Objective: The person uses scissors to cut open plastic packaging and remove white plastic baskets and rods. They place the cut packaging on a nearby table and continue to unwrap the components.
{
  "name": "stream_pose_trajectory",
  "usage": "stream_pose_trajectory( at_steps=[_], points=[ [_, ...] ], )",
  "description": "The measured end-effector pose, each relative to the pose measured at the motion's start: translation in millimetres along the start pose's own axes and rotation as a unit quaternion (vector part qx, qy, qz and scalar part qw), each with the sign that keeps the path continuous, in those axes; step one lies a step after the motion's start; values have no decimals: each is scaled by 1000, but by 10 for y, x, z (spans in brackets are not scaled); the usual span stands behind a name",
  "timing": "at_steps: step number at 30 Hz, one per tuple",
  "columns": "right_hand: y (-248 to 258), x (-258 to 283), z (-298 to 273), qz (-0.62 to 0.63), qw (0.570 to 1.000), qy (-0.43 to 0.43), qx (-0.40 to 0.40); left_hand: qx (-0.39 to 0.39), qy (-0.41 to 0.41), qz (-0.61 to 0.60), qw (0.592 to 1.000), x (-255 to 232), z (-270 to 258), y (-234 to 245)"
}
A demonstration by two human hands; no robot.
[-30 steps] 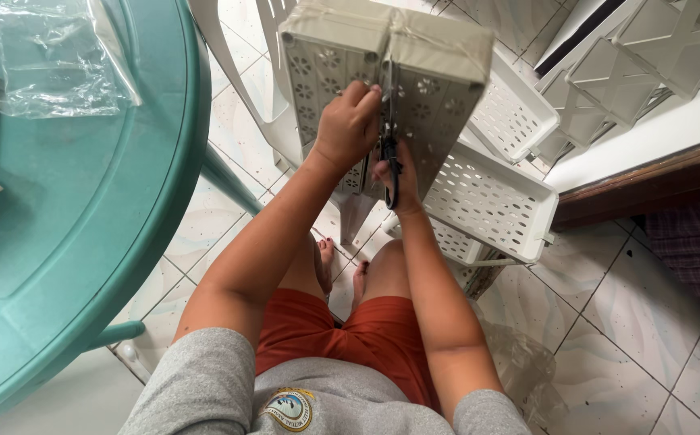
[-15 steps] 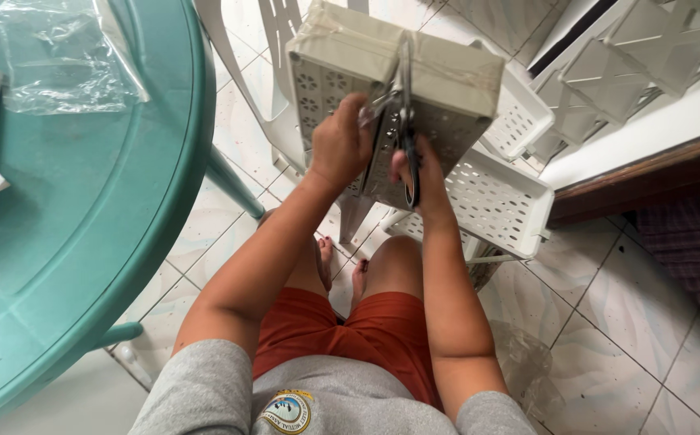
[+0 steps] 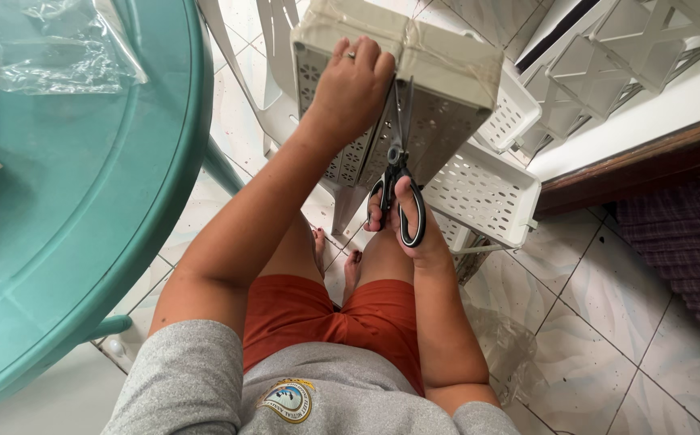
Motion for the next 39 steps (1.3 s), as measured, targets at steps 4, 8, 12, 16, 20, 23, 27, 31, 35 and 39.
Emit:
stream_pose_trajectory(
  at_steps=[4,8,12,16,20,23,27,31,35,39],
  points=[
    [-128,221,71,27,999,0,-29,-49,0,7,999,-124,-55,72],
    [-339,346,57,134,989,-54,-25,-54,13,25,998,-227,-157,161],
    [-537,421,-101,211,974,-82,-4,-75,29,46,996,-269,-210,261],
    [-548,438,-165,159,981,-112,-7,-75,32,47,996,-270,-234,307],
    [-412,493,-76,125,981,-143,-32,-105,22,48,993,-353,-291,374],
    [-342,474,-22,104,982,-146,-62,-102,31,56,993,-412,-327,396],
    [-340,420,-14,53,989,-108,-81,-106,44,48,992,-393,-333,462],
    [-234,321,2,57,987,-118,-96,-123,34,26,991,-387,-406,512],
    [-8,411,161,-16,989,-105,-107,-135,33,31,990,-468,-424,546],
    [185,565,350,-42,990,-87,-105,-151,26,10,988,-605,-450,620]
  ],
)
Point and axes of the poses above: each hand's wrist, its own z-axis towards the middle knuckle, its own y-axis out of the back of the hand, x = y × z, the point moved 8 cm from there along z, towards the middle knuckle, and after that the axes turned 10 degrees about x, right-handed, at the moved point
